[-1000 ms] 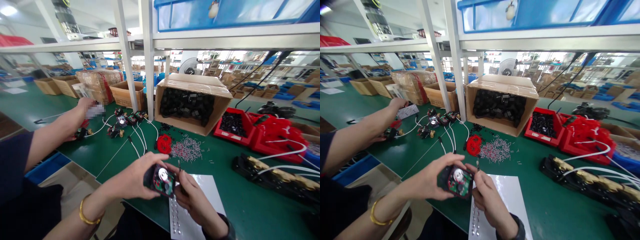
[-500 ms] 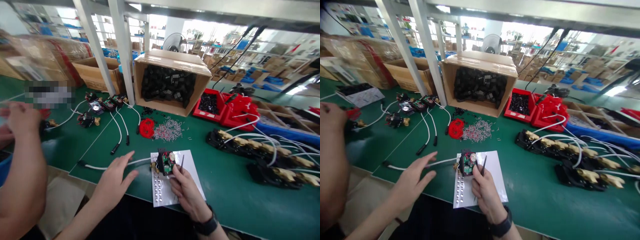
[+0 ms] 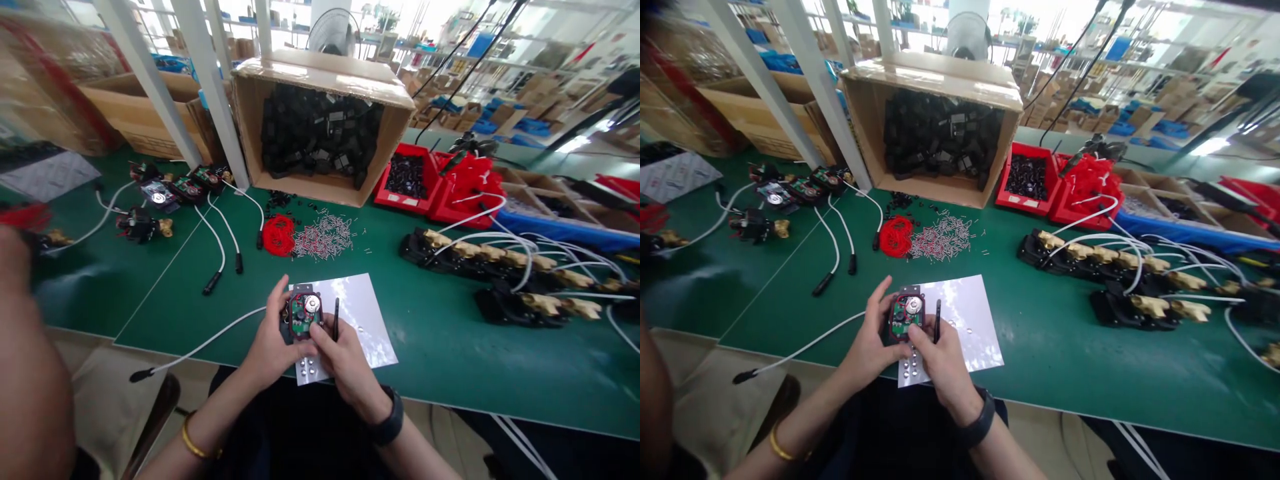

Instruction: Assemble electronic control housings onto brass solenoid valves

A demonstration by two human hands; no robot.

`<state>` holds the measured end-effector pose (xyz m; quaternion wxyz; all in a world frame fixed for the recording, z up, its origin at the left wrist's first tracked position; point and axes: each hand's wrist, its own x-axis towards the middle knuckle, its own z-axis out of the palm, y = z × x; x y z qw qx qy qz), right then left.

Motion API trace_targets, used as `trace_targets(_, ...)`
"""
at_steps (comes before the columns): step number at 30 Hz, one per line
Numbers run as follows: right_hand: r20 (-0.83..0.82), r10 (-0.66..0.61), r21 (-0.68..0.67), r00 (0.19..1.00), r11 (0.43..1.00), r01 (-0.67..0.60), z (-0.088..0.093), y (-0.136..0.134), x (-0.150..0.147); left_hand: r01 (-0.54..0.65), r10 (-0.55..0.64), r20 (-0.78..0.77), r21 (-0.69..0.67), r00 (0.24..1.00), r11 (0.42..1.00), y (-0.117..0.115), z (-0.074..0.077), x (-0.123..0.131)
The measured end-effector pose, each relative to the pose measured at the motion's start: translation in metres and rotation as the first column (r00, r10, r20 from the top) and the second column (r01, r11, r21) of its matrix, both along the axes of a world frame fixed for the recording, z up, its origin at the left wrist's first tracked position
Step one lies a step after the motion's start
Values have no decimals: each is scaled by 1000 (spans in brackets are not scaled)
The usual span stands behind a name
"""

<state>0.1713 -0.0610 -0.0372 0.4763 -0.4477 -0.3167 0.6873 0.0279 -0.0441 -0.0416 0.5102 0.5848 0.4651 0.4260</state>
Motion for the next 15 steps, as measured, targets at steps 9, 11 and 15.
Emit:
trace_targets(9, 590, -6, 209, 807, 967, -146, 17, 11, 31, 105, -94, -164, 59, 982, 993, -1, 0, -16)
trace_targets(11, 562, 44, 246, 826, 944, -218, 16, 23, 31, 121, -105, -195, 74, 975, 990, -4, -1, -22)
trace_targets(15, 551, 87, 292, 830, 912, -289, 37, 17, 35, 208, -181, -148, 195, 972, 959, 13, 13, 5)
